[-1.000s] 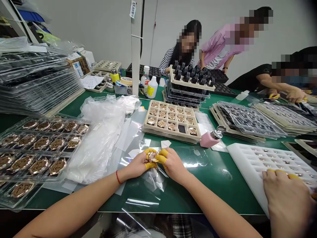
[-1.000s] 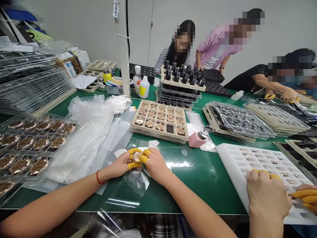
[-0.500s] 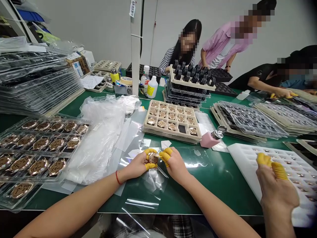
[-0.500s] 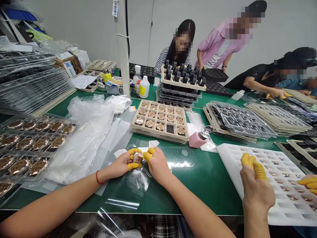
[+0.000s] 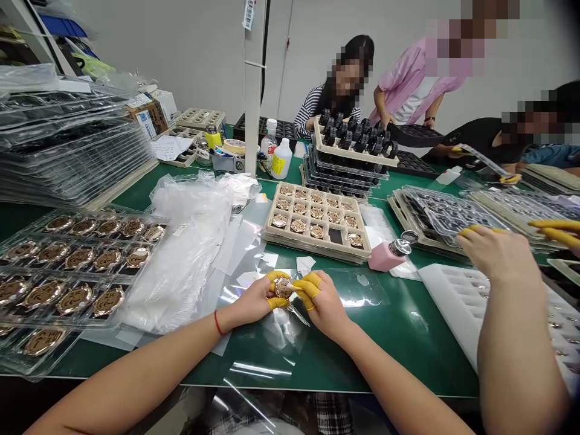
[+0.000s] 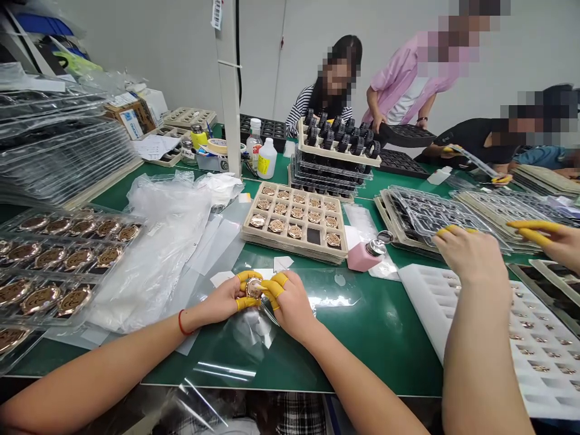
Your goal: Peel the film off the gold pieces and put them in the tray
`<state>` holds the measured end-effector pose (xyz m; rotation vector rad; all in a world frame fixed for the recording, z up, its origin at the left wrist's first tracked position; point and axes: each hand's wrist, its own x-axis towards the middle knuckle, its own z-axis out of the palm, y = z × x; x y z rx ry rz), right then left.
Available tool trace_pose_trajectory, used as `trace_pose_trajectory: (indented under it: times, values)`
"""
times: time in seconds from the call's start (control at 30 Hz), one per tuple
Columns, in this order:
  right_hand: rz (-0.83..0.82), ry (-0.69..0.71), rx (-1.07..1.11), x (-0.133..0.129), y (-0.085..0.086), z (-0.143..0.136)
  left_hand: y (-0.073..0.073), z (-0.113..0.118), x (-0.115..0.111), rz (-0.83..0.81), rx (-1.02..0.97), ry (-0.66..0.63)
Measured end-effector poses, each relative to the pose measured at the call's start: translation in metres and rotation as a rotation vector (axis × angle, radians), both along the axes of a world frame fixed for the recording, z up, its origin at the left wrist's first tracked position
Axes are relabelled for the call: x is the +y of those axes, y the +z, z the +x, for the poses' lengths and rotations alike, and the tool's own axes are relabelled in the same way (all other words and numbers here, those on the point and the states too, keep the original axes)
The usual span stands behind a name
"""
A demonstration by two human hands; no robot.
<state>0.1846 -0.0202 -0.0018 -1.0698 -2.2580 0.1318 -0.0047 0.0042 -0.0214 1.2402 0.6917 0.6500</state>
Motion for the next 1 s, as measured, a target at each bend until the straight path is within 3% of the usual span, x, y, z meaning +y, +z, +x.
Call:
trace_pose_trajectory:
  times: [0.17, 0.33, 0.63, 0.8, 1.0]
  values:
    - [0.035, 0.007, -0.196, 0.005, 0.003, -0.013, 0.004, 0.001, -0.001, 0.038, -0.002, -0.024]
    - [0.118, 0.028, -0.283, 0.002, 0.001, -0.008, 0.002, 0.001, 0.000, -0.045, -0.028, -0.005]
    - [0.061, 0.046, -0.191, -0.009, -0.003, 0.000, 0.001, 0.001, 0.000, -0.087, -0.042, -0.013]
    - [-0.001, -0.027, -0.029, -0.007, -0.001, 0.001, 0.004, 0.000, -0.001, -0.068, -0.029, -0.020]
    - [0.041, -0.010, -0.189, -0.006, 0.002, -0.011, 0.006, 0.000, 0.000, -0.021, -0.006, -0.041]
